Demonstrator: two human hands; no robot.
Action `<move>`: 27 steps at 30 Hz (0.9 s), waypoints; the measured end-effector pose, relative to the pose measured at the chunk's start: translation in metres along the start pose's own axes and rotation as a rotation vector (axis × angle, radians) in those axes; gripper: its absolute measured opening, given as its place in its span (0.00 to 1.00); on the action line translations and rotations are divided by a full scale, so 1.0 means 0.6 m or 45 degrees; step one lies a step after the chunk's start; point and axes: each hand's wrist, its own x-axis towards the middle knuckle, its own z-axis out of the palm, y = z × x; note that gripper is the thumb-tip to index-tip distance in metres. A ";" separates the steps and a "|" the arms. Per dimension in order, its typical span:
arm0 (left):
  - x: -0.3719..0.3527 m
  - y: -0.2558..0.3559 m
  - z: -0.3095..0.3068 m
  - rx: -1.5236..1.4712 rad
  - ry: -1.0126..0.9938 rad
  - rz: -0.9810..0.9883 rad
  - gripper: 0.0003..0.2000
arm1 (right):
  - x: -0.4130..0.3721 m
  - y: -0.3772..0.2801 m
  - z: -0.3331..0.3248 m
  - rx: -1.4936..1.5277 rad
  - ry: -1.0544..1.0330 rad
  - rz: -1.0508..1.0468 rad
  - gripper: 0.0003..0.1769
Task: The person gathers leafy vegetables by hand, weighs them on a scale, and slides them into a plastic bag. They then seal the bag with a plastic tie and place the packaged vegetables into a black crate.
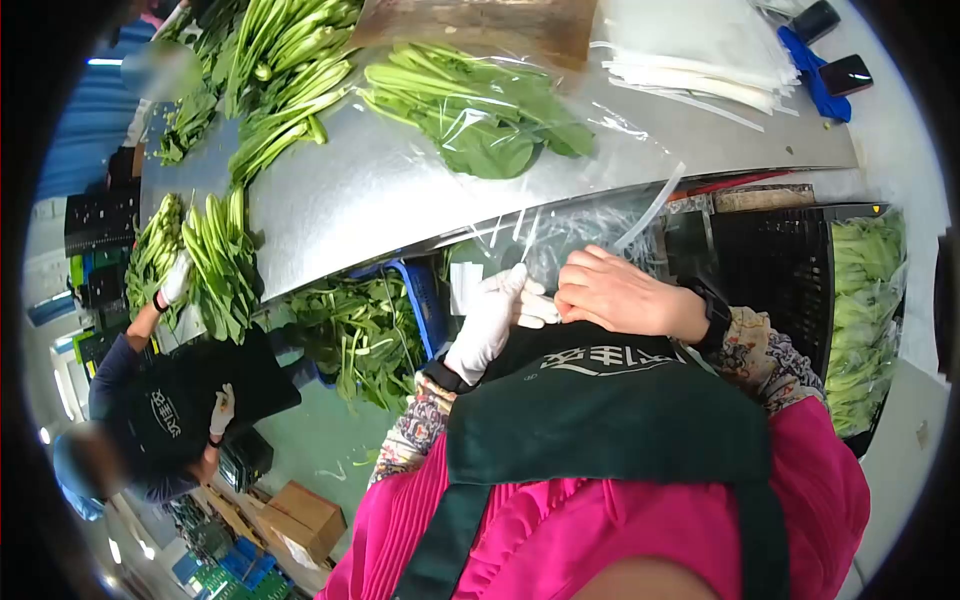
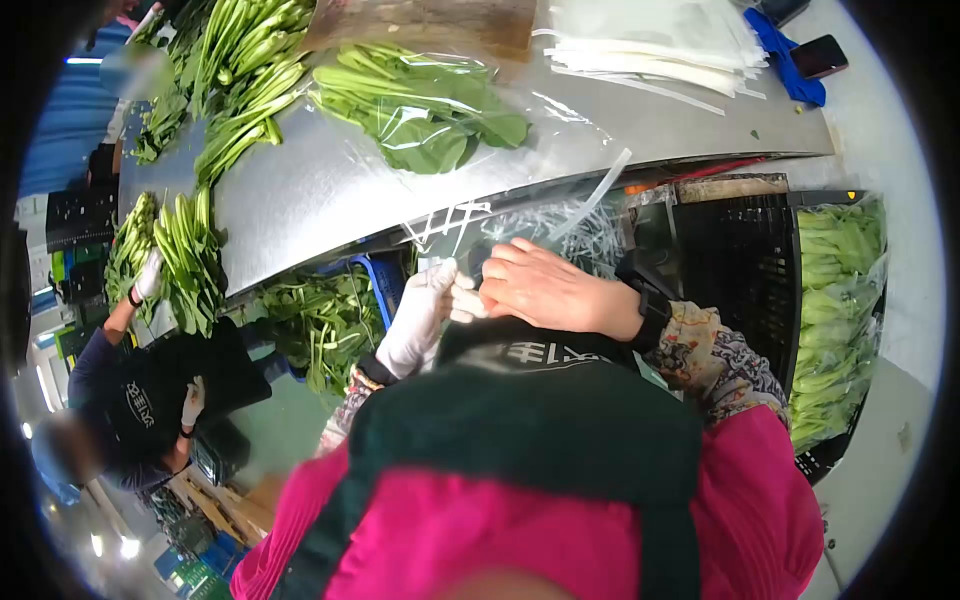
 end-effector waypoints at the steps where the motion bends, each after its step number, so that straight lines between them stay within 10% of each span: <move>1: -0.004 0.005 -0.005 0.035 0.013 -0.019 0.17 | -0.007 -0.005 -0.007 -0.005 -0.011 0.026 0.07; 6: -0.029 0.019 -0.015 0.098 0.000 -0.002 0.18 | -0.030 -0.041 -0.049 0.118 0.195 0.103 0.07; 9: -0.050 0.020 -0.065 0.236 -0.012 -0.022 0.18 | -0.150 0.001 -0.024 -0.438 0.071 0.198 0.04; 12: -0.087 0.033 -0.123 0.332 -0.111 -0.029 0.20 | -0.522 0.095 0.165 -0.305 -0.237 1.355 0.09; 15: -0.100 0.043 -0.140 0.402 0.144 0.194 0.19 | -0.370 0.073 0.060 -0.332 -0.909 1.589 0.17; 17: -0.086 0.042 -0.115 1.108 0.762 0.462 0.14 | -0.277 0.078 0.021 -0.346 0.336 0.874 0.27; 19: -0.046 0.012 -0.144 1.754 0.952 1.191 0.24 | -0.186 0.116 -0.009 -0.464 0.588 0.713 0.31; 24: -0.011 0.015 -0.170 2.166 0.460 1.369 0.28 | -0.069 0.202 -0.060 -0.823 0.230 -0.044 0.24; 27: -0.017 0.038 -0.169 2.097 0.248 1.402 0.17 | -0.022 0.226 -0.070 -0.326 0.181 -0.212 0.14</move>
